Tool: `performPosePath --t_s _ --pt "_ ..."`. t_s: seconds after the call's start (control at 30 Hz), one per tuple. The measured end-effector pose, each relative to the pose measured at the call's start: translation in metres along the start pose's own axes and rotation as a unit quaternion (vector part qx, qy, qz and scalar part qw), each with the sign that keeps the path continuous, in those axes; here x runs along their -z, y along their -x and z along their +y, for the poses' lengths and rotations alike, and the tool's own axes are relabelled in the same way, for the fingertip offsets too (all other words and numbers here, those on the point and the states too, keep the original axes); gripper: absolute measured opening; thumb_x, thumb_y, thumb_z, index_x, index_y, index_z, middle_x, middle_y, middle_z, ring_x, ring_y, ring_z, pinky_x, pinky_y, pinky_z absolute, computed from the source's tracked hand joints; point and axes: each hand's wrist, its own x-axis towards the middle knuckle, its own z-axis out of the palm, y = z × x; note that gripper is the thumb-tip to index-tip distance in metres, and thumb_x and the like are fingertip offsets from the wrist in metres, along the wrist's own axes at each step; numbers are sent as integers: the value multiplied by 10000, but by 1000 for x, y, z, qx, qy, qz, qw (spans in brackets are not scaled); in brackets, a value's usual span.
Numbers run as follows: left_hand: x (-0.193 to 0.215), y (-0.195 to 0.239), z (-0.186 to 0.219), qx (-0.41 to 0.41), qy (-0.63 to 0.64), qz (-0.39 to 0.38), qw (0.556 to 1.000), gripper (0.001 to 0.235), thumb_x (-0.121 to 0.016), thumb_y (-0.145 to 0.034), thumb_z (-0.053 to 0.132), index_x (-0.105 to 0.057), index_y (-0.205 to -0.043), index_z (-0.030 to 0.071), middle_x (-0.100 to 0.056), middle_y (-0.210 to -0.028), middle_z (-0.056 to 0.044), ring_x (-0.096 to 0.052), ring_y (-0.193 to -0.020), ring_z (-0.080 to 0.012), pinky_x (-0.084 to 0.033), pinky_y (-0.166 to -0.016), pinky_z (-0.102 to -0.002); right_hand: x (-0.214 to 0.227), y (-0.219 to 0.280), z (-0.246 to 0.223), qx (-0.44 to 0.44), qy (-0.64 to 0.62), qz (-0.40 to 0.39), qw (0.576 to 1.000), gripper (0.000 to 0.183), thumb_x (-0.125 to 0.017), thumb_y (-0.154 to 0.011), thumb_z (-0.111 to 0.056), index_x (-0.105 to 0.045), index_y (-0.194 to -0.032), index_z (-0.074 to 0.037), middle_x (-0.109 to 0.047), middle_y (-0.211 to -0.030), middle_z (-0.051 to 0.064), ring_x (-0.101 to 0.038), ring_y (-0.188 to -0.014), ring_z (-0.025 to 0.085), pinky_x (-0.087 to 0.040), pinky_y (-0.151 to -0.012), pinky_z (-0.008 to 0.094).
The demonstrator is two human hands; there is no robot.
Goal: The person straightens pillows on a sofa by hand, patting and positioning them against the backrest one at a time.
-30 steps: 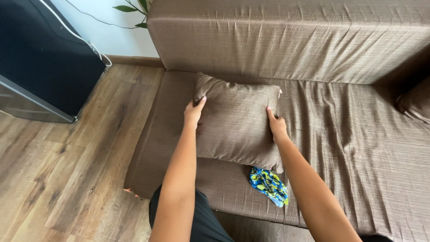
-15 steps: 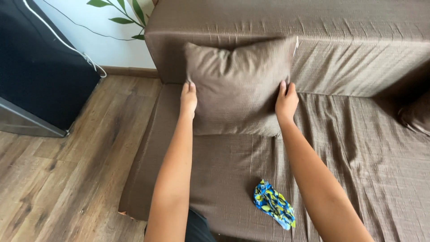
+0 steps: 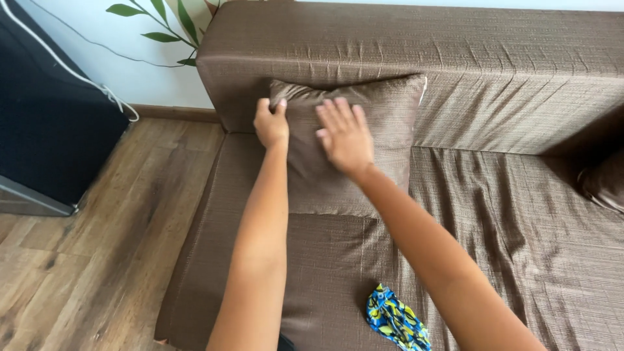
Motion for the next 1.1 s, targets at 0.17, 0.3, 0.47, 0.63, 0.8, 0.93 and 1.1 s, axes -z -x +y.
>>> performPosePath --t_s 0.17,0.3,0.47,0.63,0.8,0.93,1.1 --pt "-1 -4 -3 62 17 15 998 341 -737 -872 557 -675 -1112 323 -751 -1081 70 -724 -1073 -197 -608 -879 -388 5 40 77 -93 49 -58 993 544 -360 -1130 -405 -370 -1644 -227 -324 -1703 29 -222 -1568 283 -182 -1209 602" --pt "62 57 30 -9 123 -33 992 669 -653 -987 568 -530 -1453 105 -562 -1475 -189 -519 -1400 -341 -464 -1163 -464 8 70 93 -210 -40 47 976 548 -381 -1130 -409 -394 -1624 -173 -341 -1636 202 -270 -1475 457 -344 -1092 609" --pt "136 144 11 119 89 -320 936 1037 -587 -895 788 -376 -1576 34 -368 -1613 -248 -308 -1524 -354 -269 -1251 -520 -9 164 75 -571 -318 -169 737 957 -497 -902 -876 -333 -1617 -261 -485 -1505 305 -432 -1433 436 -295 -1224 546" --pt "158 183 -5 151 -5 -266 952 977 -539 -905 773 -468 -1517 15 -505 -1511 -255 -440 -1447 -380 -377 -1188 -531 43 210 67 -578 -297 -239 722 864 -488 -911 -839 -386 -1599 -326 -493 -1543 197 -428 -1446 392 -334 -1202 522" --pt "163 209 -32 216 -148 -345 901 1220 -441 -801 979 -227 -1648 129 -422 -1580 -245 -427 -1452 -396 -405 -1147 -572 62 217 60 -522 -144 -435 719 950 -405 -836 -966 -569 -1494 -302 -671 -1400 110 -570 -1361 306 -444 -1136 484" --pt "115 217 32 -173 -196 -103 960 532 -490 -1063 394 -434 -1527 140 -493 -1503 -169 -420 -1427 -395 -429 -1054 -683 50 141 -5 -186 -72 -58 978 378 -697 -959 -300 -714 -1285 -111 -710 -1271 165 -632 -1248 366 -458 -1107 464" --pt "63 202 32 -180 -297 -220 911 553 -118 -1107 503 -458 -1531 400 -365 -1667 46 -146 -1590 -264 -81 -1241 -618 -19 132 -22 -114 -75 -244 960 552 -442 -1012 -348 -463 -1558 -272 -371 -1665 -25 -273 -1562 253 -232 -1255 567"
